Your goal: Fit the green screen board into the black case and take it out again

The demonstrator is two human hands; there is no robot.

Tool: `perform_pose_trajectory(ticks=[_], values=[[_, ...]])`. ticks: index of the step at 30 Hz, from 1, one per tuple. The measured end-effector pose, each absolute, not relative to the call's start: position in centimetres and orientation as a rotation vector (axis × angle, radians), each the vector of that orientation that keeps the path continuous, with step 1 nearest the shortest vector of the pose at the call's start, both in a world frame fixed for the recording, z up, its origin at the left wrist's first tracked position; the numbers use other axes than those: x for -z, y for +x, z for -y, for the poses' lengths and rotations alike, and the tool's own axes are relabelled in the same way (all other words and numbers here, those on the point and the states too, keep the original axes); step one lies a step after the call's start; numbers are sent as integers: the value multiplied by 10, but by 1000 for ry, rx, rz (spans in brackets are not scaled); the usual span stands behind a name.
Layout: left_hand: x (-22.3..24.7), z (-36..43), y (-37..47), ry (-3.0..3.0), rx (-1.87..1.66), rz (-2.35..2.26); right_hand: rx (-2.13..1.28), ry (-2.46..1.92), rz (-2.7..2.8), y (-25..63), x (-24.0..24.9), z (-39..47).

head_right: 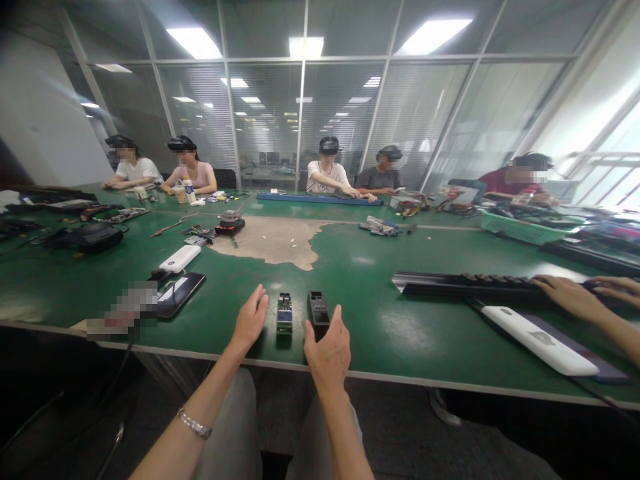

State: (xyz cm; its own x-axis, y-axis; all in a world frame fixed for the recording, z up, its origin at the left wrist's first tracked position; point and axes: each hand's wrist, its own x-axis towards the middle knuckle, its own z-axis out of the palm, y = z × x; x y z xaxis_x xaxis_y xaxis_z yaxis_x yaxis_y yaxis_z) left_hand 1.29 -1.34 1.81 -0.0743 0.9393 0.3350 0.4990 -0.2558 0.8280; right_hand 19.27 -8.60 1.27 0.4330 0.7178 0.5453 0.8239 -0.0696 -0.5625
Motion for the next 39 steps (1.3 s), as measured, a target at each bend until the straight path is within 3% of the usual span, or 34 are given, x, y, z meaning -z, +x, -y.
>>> perform_pose_trajectory(ticks=[11, 17, 25, 39], values=[[-17, 13, 12, 1751, -1299, -1538, 91, -1858, 1287, 191, -19, 88], [-18, 11, 11, 1794, -1360, -1619, -90, -1743, 1182, 182, -46, 89], [-16, 11, 6, 1746, -1423, -1705, -13, -1832, 1343, 132, -76, 86], [-4, 8, 10, 2008, -1284, -1734, 95, -1975, 1509, 115, -44, 95]])
